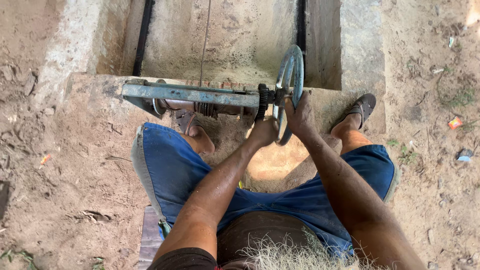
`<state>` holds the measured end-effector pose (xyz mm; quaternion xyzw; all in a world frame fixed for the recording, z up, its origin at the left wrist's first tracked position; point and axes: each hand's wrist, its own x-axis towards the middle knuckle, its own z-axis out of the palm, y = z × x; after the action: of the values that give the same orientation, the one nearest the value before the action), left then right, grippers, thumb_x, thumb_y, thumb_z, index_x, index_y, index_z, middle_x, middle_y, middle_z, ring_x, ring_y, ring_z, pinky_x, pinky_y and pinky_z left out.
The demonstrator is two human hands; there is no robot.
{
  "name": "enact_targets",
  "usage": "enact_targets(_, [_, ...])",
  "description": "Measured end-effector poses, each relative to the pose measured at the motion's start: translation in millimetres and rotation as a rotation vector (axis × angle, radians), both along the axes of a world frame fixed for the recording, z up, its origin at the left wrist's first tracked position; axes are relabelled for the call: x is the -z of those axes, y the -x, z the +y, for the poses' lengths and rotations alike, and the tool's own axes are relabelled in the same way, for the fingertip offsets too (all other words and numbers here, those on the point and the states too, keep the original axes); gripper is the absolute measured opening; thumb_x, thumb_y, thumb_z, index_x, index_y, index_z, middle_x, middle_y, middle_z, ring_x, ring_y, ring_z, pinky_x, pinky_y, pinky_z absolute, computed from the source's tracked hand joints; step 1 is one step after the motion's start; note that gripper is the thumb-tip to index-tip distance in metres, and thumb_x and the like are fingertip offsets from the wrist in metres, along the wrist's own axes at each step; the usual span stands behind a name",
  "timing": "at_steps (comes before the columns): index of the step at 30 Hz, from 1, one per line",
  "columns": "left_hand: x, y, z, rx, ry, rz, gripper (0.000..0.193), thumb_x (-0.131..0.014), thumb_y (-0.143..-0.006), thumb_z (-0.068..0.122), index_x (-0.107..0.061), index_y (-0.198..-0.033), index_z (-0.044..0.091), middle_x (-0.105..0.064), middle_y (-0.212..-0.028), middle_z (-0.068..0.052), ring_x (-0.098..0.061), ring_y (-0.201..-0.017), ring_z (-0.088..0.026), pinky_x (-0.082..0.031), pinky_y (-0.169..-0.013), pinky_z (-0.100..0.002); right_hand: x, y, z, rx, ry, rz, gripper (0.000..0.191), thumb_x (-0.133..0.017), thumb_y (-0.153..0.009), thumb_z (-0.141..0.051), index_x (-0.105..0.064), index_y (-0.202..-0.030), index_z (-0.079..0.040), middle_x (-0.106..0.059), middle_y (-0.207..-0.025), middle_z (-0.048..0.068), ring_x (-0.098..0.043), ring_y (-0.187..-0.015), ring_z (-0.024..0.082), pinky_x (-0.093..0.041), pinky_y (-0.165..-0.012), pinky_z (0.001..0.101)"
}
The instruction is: The person operates a hand-cranked winch mechanism by turning a wheel with both hands. The crank is attached to a metal frame over a concrete channel, and the person continues to rotate the wheel throughout the clip.
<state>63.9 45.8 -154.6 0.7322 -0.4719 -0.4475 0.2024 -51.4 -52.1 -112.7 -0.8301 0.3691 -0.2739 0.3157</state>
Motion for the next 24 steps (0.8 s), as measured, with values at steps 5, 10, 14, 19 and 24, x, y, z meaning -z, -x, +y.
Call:
enact_targets(5, [-46.2,-25.5,-35.8,-0.252,0.414,0.050,0.043,-0.053,-0.106,0.036,-0.058,-0.131,0.002,-0.066,-0.088,-0.001,-0.058,-0.056,-0.010,-0.050,-0.048,-0.030,5.2,0.7,3.5,-0.101,0.058,-0.036,0.025,-0.049,-0.114,-0.023,-0.052,-0.123,0.000,-0.063,-0.086,0.011,-0.055,-0.061,0.018,-0.051,-0.058,0.0370])
enact_targets(10, [-78.0,-28.4,-89.8,-0.262,0.545,-0.097,0.062,-0.046,-0.105,0.052,-0.053,-0.136,-0.001,-0.059,-0.066,0.004,-0.048,-0.045,-0.008,-0.041,-0.038,-0.029,10.6,11.6,27.7,-0.020,0.039,-0.088,0.026,-0.051,-0.110,-0.025,-0.043,-0.119,-0.002,-0.064,-0.092,0.016,-0.063,-0.067,0.020,-0.055,-0.054,0.0370])
enact_targets(14, [-84.1,-21.7,-118.8,-0.207,0.422,-0.178,0.067,-0.045,-0.109,0.062,-0.055,-0.127,-0.002,-0.055,-0.073,-0.001,-0.049,-0.054,-0.011,-0.043,-0.043,-0.030,19.7,21.2,50.6,-0.062,0.036,-0.206,0.033,-0.052,-0.111,-0.025,-0.040,-0.129,0.000,-0.071,-0.107,0.022,-0.072,-0.084,0.028,-0.059,-0.066,0.0431])
enact_targets(19, [-84.0,-13.5,-130.5,-0.205,0.259,-0.218,0.076,-0.045,-0.102,0.055,-0.040,-0.139,-0.011,-0.067,-0.067,-0.004,-0.063,-0.047,-0.016,-0.053,-0.039,-0.034,31.5,26.9,54.2,-0.084,-0.012,-0.187,0.036,-0.054,-0.112,-0.025,-0.041,-0.135,-0.002,-0.069,-0.102,0.024,-0.074,-0.082,0.034,-0.058,-0.068,0.0477])
enact_targets(24, [-74.7,-1.6,-121.0,-0.204,0.348,-0.291,0.060,-0.046,-0.104,0.049,-0.048,-0.128,-0.006,-0.063,-0.066,-0.003,-0.058,-0.043,-0.014,-0.051,-0.034,-0.034,31.9,30.1,56.8,0.004,-0.135,-0.031,0.045,-0.056,-0.105,-0.032,-0.037,-0.132,0.000,-0.069,-0.089,0.021,-0.073,-0.067,0.031,-0.057,-0.060,0.0473])
